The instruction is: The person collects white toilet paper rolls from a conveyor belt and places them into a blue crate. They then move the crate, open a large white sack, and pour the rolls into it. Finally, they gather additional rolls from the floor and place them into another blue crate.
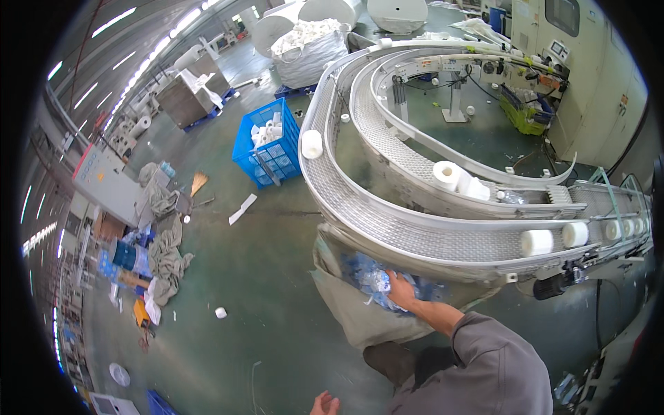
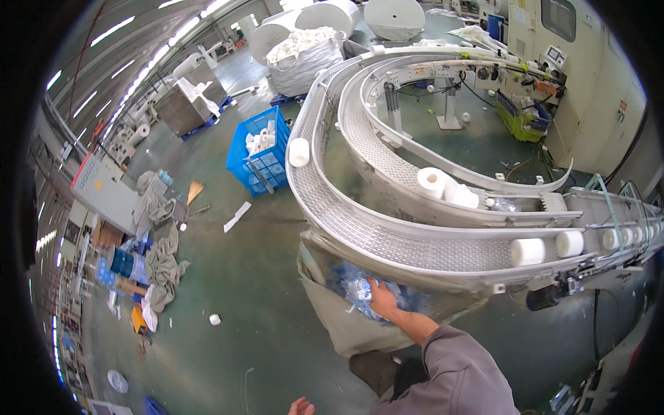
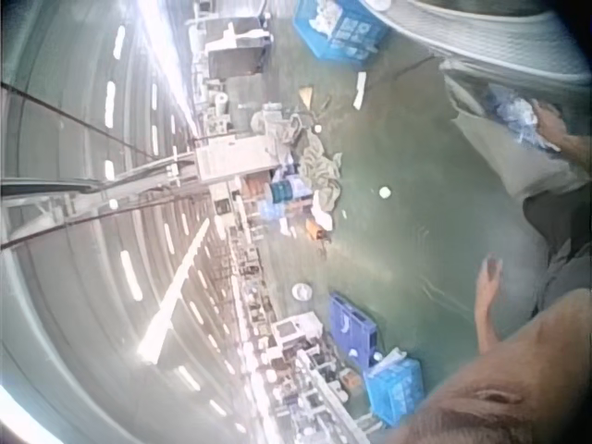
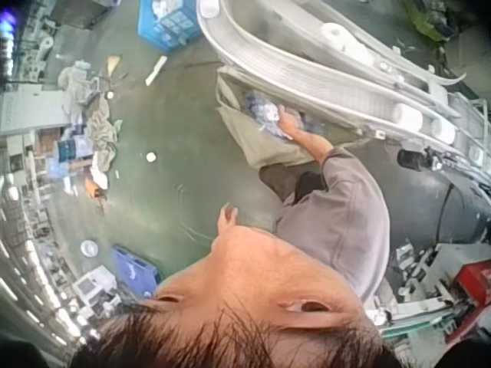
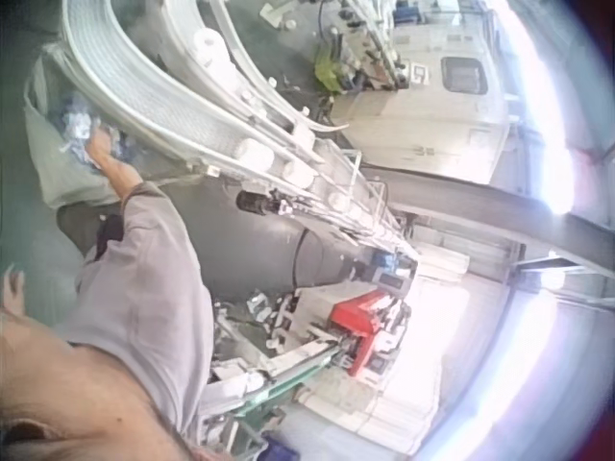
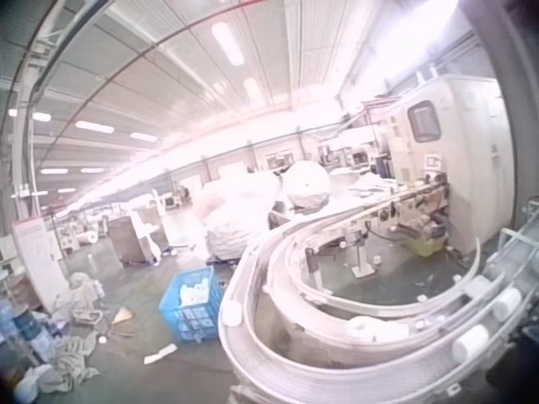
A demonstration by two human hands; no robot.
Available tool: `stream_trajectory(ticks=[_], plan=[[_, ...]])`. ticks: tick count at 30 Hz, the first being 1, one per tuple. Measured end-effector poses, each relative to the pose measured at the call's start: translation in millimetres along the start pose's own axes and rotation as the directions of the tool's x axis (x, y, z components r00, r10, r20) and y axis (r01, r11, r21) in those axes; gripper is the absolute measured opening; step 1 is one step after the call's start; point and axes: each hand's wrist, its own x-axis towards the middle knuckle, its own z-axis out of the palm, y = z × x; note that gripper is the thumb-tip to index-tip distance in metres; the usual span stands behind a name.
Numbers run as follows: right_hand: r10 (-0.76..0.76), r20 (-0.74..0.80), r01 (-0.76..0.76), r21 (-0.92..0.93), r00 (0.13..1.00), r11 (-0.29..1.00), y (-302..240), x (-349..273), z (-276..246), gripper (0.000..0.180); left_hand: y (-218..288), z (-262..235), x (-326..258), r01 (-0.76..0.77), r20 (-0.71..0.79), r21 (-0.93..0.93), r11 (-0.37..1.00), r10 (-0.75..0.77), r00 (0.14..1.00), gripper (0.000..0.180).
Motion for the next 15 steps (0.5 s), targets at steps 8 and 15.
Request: stream_trajectory(ticks=[8, 15], plan=[[0.276, 0.396, 0.104, -0.713, 0.876, 0.693, 54.9, 100.9, 229.4, 0.078, -29.7, -94.2, 266.2, 0.061, 0.14, 0.118, 0.991, -0.077, 0.987, 0.055], [0.492, 0.611, -0.18, -0.5, 0.62, 0.847, -30.5, 144.8, 278.9, 0.049, 37.8, -180.0, 473.7, 0.256, 0.152, 0.098, 0.962, -0.269, 0.951, 0.044]])
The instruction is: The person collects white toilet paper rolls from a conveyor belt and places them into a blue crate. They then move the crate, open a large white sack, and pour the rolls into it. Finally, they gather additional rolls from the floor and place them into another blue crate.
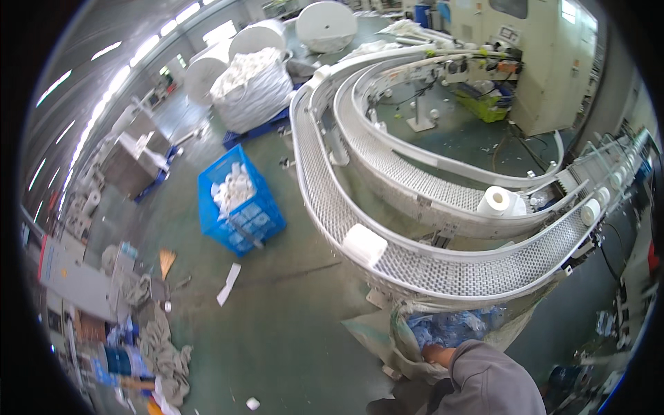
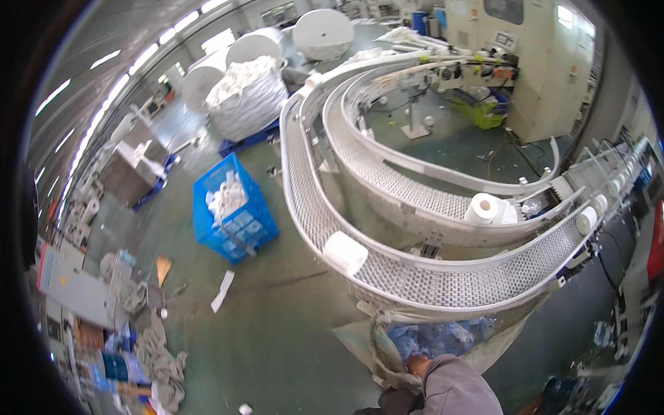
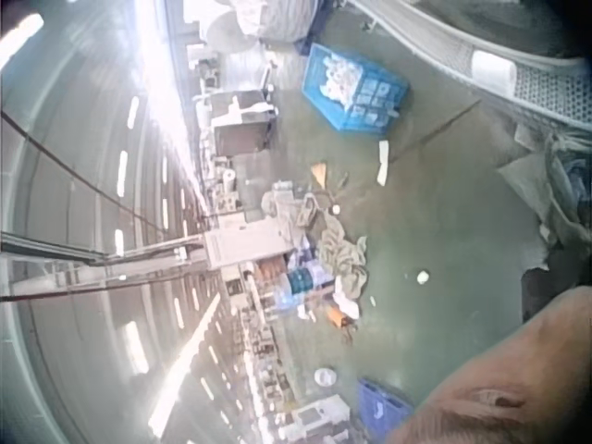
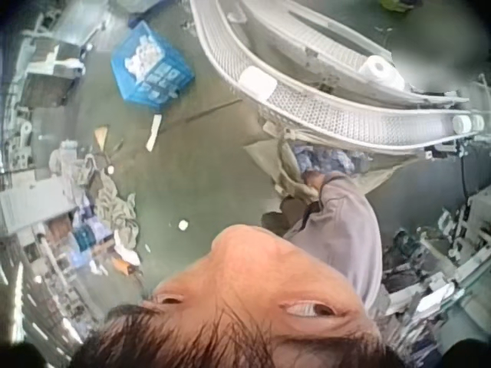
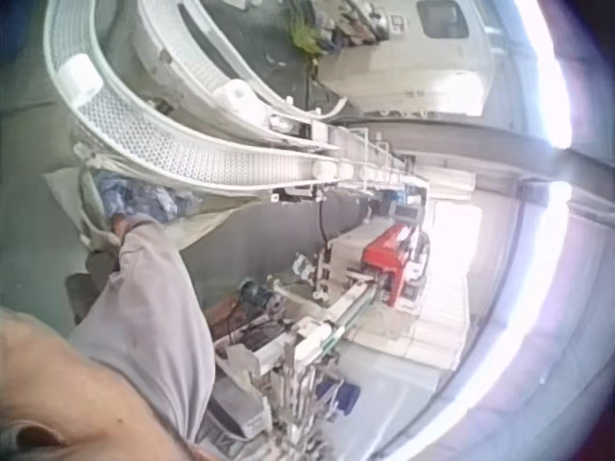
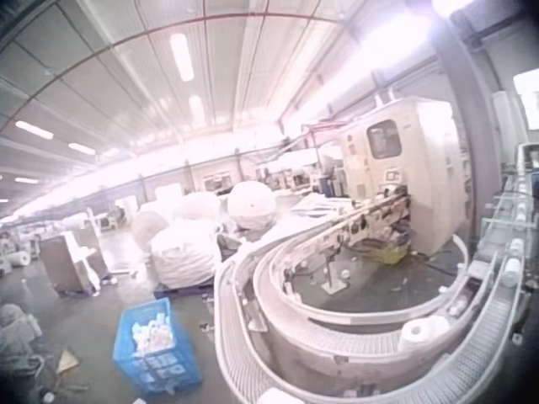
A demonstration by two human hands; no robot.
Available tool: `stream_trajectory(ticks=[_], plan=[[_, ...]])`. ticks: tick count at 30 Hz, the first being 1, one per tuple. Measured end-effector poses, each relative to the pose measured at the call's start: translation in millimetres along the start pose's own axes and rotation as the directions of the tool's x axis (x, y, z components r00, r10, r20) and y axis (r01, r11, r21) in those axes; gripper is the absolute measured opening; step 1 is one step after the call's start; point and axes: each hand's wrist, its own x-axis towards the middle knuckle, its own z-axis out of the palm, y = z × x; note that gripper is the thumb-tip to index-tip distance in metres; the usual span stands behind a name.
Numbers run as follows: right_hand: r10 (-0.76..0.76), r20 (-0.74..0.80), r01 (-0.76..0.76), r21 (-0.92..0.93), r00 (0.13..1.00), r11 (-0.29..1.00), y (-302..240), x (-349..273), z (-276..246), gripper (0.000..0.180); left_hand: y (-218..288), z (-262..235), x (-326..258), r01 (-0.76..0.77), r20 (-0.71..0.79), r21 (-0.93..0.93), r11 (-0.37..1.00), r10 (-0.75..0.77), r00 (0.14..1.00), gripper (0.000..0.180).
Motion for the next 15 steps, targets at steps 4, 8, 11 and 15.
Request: stream_trajectory(ticks=[4, 8, 11, 15], plan=[[0.023, -0.258, 0.066, 0.33, 0.966, 0.942, 28.1, -7.2, 1.5, 0.052, 73.4, -49.7, 90.6, 0.035, 0.066, -0.018, 0.999, -0.034, 0.997, 0.038], [0.371, -0.339, -0.243, 0.366, 0.864, 0.898, 11.8, -43.0, -60.2, 0.024, 76.2, -124.9, 169.6, 0.158, 0.054, -0.067, 0.985, -0.154, 0.987, 0.032], [0.617, -0.684, -0.038, 0.658, 0.39, 0.752, -17.9, -79.9, -99.0, 0.015, 91.0, -186.3, 232.1, 0.178, 0.062, -0.098, 0.979, -0.173, 0.983, 0.027], [0.676, -0.706, 0.006, 0.693, 0.212, 0.721, -109.4, -162.7, -188.8, 0.018, 251.6, -219.1, 321.9, -0.186, 0.047, -0.1, 0.977, 0.192, 0.98, 0.017]])
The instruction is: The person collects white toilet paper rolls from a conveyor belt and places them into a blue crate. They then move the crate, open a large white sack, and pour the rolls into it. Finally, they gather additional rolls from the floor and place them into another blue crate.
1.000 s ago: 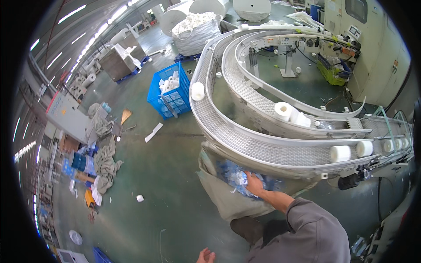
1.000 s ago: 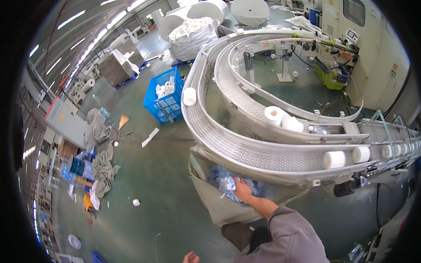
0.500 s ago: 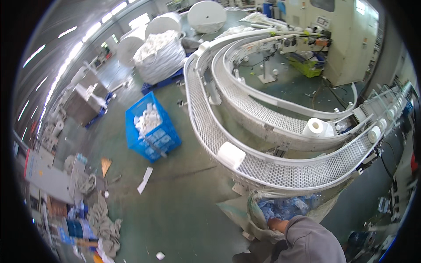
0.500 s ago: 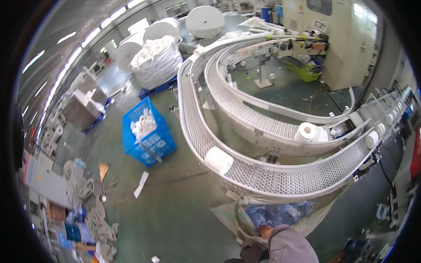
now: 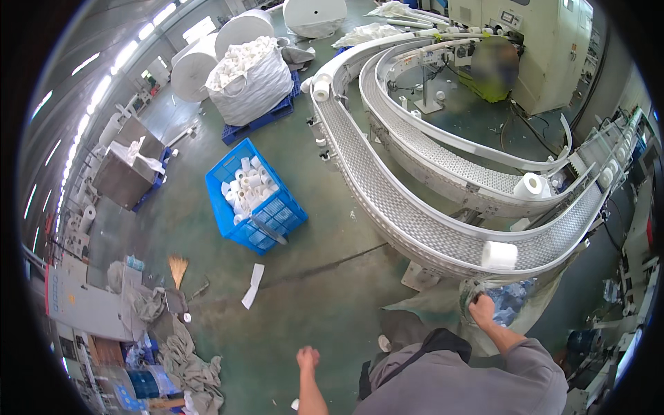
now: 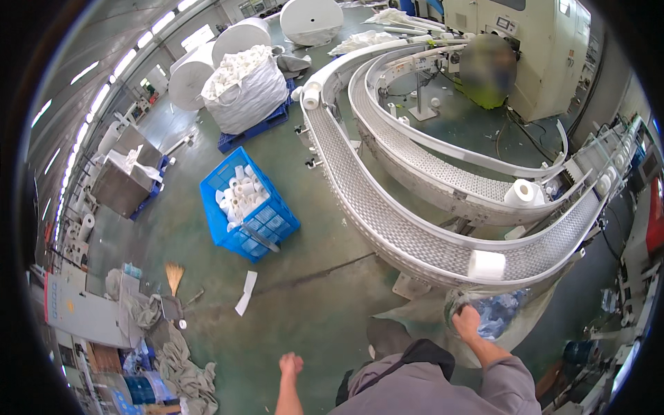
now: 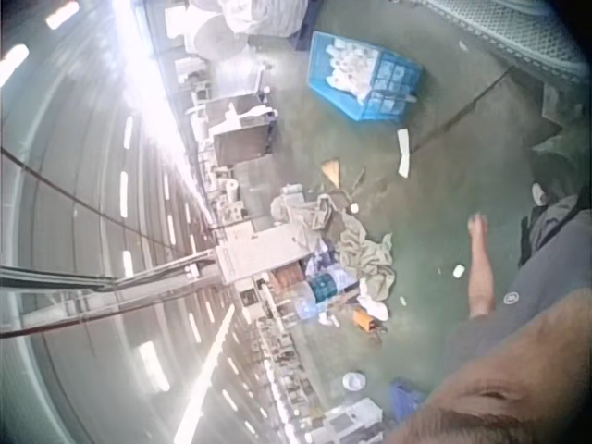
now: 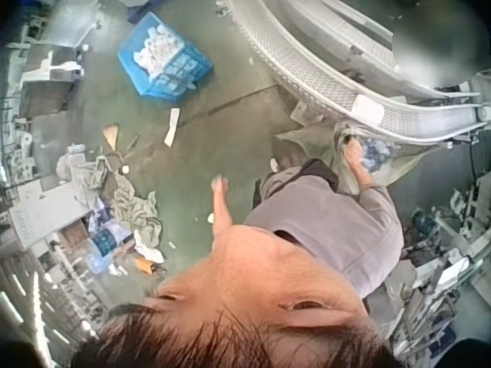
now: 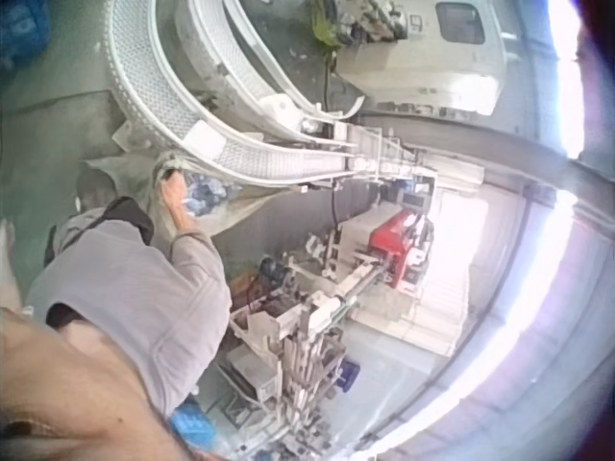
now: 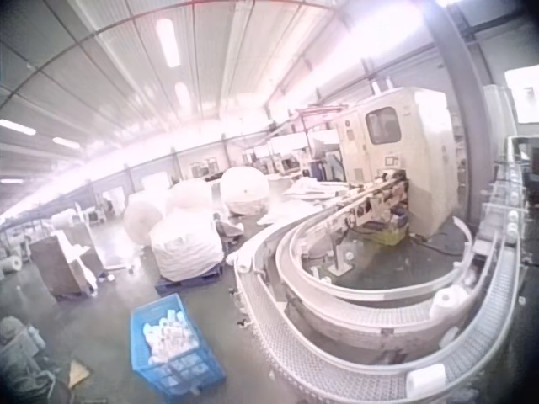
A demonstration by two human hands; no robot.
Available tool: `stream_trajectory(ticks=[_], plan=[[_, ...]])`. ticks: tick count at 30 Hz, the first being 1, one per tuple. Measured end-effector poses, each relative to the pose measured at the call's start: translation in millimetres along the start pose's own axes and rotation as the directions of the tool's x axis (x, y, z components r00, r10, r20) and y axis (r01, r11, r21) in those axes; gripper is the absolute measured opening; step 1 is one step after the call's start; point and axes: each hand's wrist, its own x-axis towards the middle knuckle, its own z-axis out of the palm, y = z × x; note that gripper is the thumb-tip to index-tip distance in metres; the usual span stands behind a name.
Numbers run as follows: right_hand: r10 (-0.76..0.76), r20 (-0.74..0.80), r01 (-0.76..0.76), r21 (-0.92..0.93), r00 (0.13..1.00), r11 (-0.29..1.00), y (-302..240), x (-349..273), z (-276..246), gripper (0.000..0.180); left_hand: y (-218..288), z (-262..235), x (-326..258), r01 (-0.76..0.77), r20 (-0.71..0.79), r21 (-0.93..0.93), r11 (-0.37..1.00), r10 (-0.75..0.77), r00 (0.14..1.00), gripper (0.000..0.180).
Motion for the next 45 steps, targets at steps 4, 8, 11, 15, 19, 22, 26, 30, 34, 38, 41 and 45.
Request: stream_trajectory(ticks=[4, 8, 11, 15, 19, 22, 26, 30, 34, 38, 41, 45], plan=[[0.177, 0.162, -0.175, -0.031, 0.971, 0.984, -73.0, 8.7, -21.2, 0.021, 170.6, 27.5, 90.3, -0.194, 0.069, 0.011, 0.981, 0.193, 0.979, 0.022], [0.21, 0.593, 0.097, -0.443, 0.778, 0.891, -100.6, 35.8, -56.4, 0.025, 246.6, 90.6, 124.8, -0.279, 0.202, 0.076, 0.957, 0.259, 0.945, 0.023], [0.164, 0.781, 0.071, -0.258, 0.603, 0.964, -172.9, 89.8, -88.7, 0.026, 258.0, 121.8, 139.2, -0.286, 0.387, 0.238, 0.928, 0.179, 0.904, 0.022], [-0.203, 0.58, 0.284, -0.051, 0.789, 0.958, -259.9, 150.2, -63.8, 0.027, 258.7, 129.8, 157.4, -0.095, 0.367, 0.479, 0.873, -0.101, 0.925, 0.026], [-0.335, 0.518, 0.273, 0.194, 0.787, 0.942, -338.8, 208.5, -54.2, 0.026, 303.8, 139.5, 172.5, 0.08, 0.317, 0.477, 0.875, -0.256, 0.913, 0.027], [-0.402, 0.505, 0.26, 0.329, 0.764, 0.908, -384.6, 244.9, -27.8, 0.024, 375.9, 158.0, 248.3, -0.257, 0.488, 0.479, 0.84, -0.011, 0.873, 0.019], [-0.417, 0.438, 0.098, 0.587, 0.797, 0.804, -436.3, 309.5, 15.6, 0.026, 551.8, 231.2, 319.7, -0.731, 0.482, 0.166, 0.662, 0.593, 0.646, 0.018], [-0.185, 0.363, -0.094, 0.629, 0.913, 0.771, -461.3, 380.2, 78.1, 0.033, 725.6, 348.4, 331.8, -0.841, 0.434, 0.012, 0.54, 0.755, 0.491, 0.027], [0.131, 0.36, -0.363, 0.715, 0.924, 0.598, -491.3, 439.4, 135.8, 0.04, 854.7, 433.9, 357.1, -0.943, 0.424, 0.098, 0.318, 0.844, 0.328, 0.031], [0.389, 0.396, -0.551, 0.67, 0.832, 0.498, -512.9, 476.3, 182.3, 0.053, 948.3, 498.1, 432.4, -0.963, 0.501, 0.242, 0.118, 0.835, 0.228, 0.042], [0.6, 0.417, -0.679, 0.665, 0.683, 0.31, -513.7, 476.8, 199.9, 0.054, 977.0, 546.8, 433.0, -0.926, 0.625, 0.287, 0.245, 0.684, 0.375, 0.051], [0.642, 0.486, -0.639, 0.769, 0.593, 0.008, -520.2, 478.6, 193.9, 0.052, 1004.5, 575.1, 463.7, -0.856, 0.781, 0.267, 0.442, 0.421, 0.461, 0.062]])
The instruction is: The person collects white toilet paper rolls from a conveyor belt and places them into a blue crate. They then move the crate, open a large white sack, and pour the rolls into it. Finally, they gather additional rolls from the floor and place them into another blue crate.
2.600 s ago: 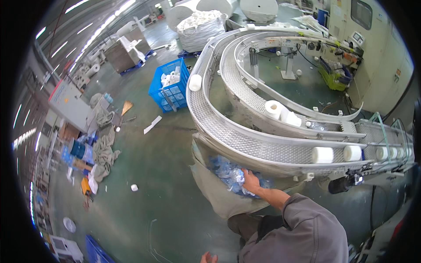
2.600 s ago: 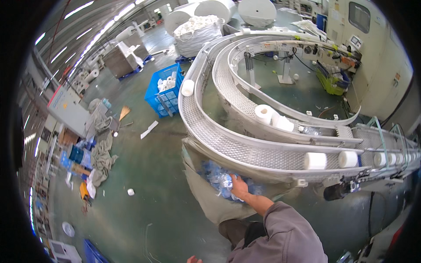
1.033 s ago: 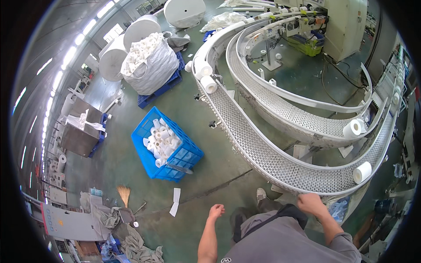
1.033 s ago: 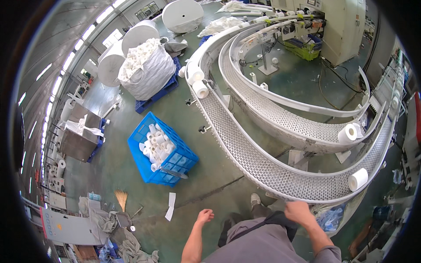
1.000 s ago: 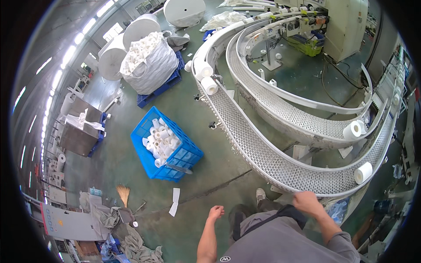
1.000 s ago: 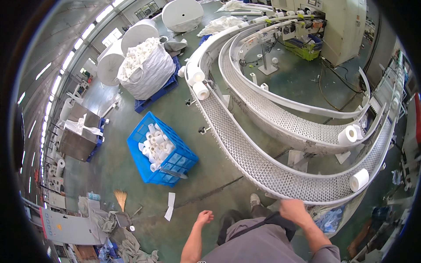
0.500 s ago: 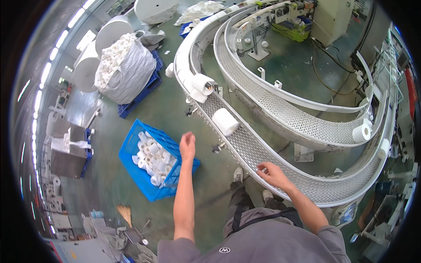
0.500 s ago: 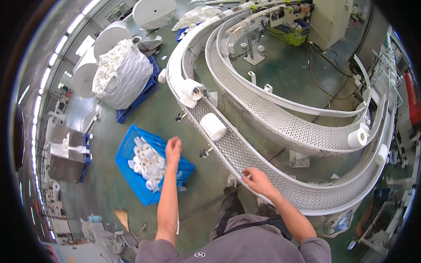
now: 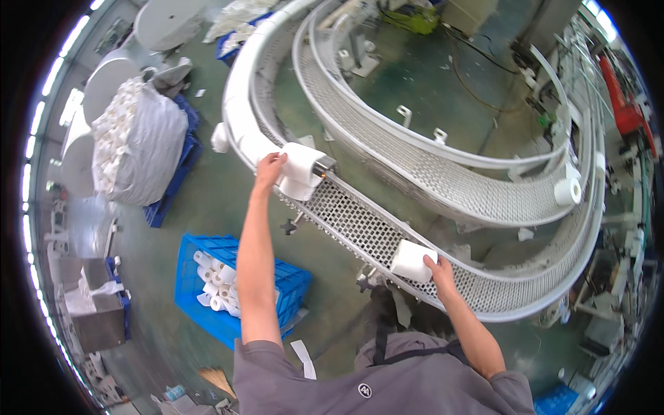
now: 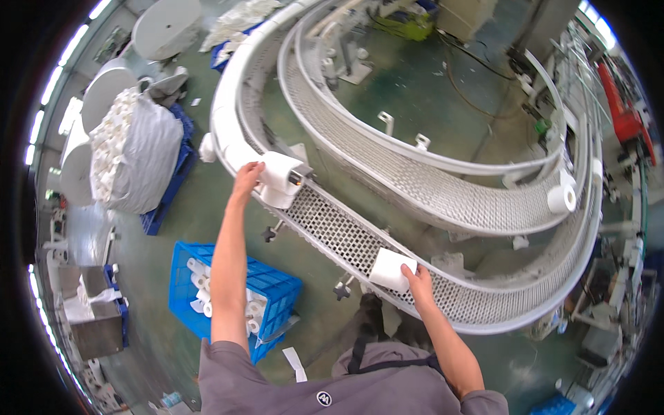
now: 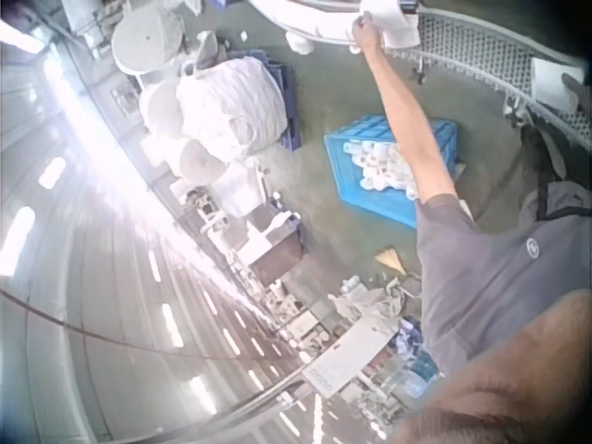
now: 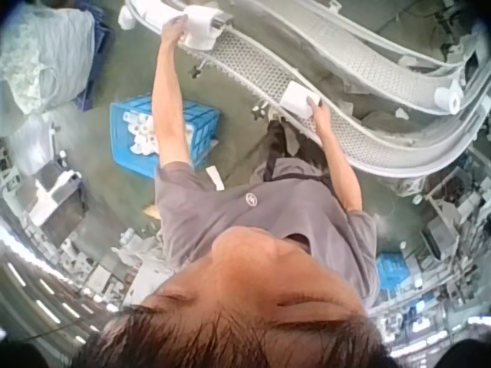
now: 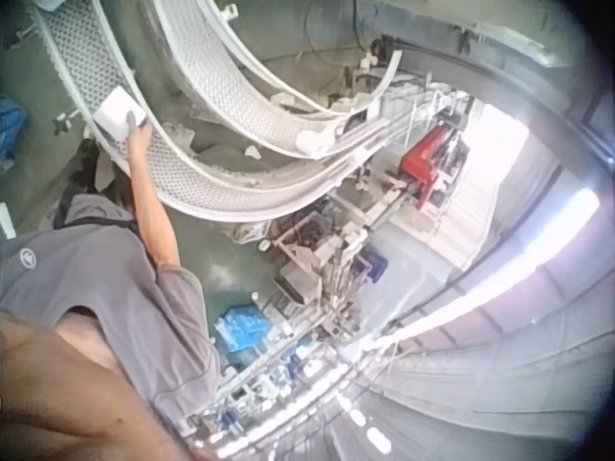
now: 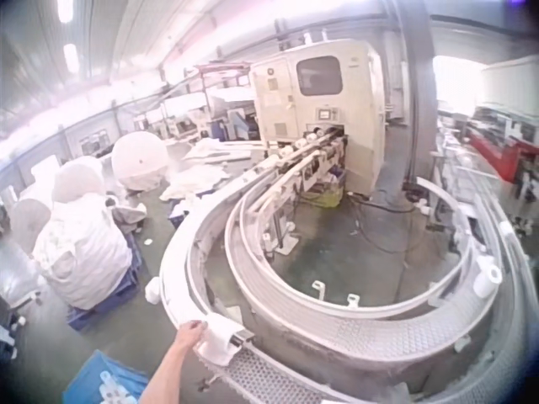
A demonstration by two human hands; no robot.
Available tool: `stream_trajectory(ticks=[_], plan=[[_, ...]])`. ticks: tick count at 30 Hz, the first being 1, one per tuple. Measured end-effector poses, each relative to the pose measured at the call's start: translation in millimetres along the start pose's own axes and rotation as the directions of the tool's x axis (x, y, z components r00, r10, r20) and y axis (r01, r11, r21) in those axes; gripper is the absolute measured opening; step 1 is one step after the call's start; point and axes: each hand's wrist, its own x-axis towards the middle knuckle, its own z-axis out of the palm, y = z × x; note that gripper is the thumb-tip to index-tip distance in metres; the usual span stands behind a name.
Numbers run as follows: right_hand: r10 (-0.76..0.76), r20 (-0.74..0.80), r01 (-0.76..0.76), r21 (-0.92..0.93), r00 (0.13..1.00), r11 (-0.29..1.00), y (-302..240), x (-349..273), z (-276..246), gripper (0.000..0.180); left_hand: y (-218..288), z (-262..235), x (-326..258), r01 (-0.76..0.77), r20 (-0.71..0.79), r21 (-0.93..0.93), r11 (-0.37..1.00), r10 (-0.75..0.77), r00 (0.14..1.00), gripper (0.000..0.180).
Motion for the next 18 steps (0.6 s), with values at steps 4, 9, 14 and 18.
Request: stream_trajectory(ticks=[4, 9, 14, 18], plan=[[0.061, 0.071, -0.075, 0.212, 0.996, 0.974, 18.5, 2.2, -11.0, 0.053, -7.6, 0.2, 3.4, 0.095, 0.147, -0.134, 0.986, -0.075, 0.986, 0.066], [0.102, 0.077, -0.12, 0.282, 0.992, 0.952, 12.9, -5.6, -11.2, 0.063, -13.7, -4.2, 15.9, 0.117, 0.174, -0.172, 0.978, -0.086, 0.981, 0.067], [0.076, -0.012, -0.069, 0.279, 0.997, 0.958, 2.9, -17.8, -13.4, 0.06, -33.2, -6.8, 48.5, 0.198, 0.113, -0.466, 0.862, -0.164, 0.98, 0.048], [0.064, -0.01, -0.058, 0.281, 0.998, 0.958, 16.1, -19.2, -35.6, 0.054, -41.1, -49.1, 65.9, 0.239, 0.159, -0.754, 0.612, -0.182, 0.97, 0.047]])
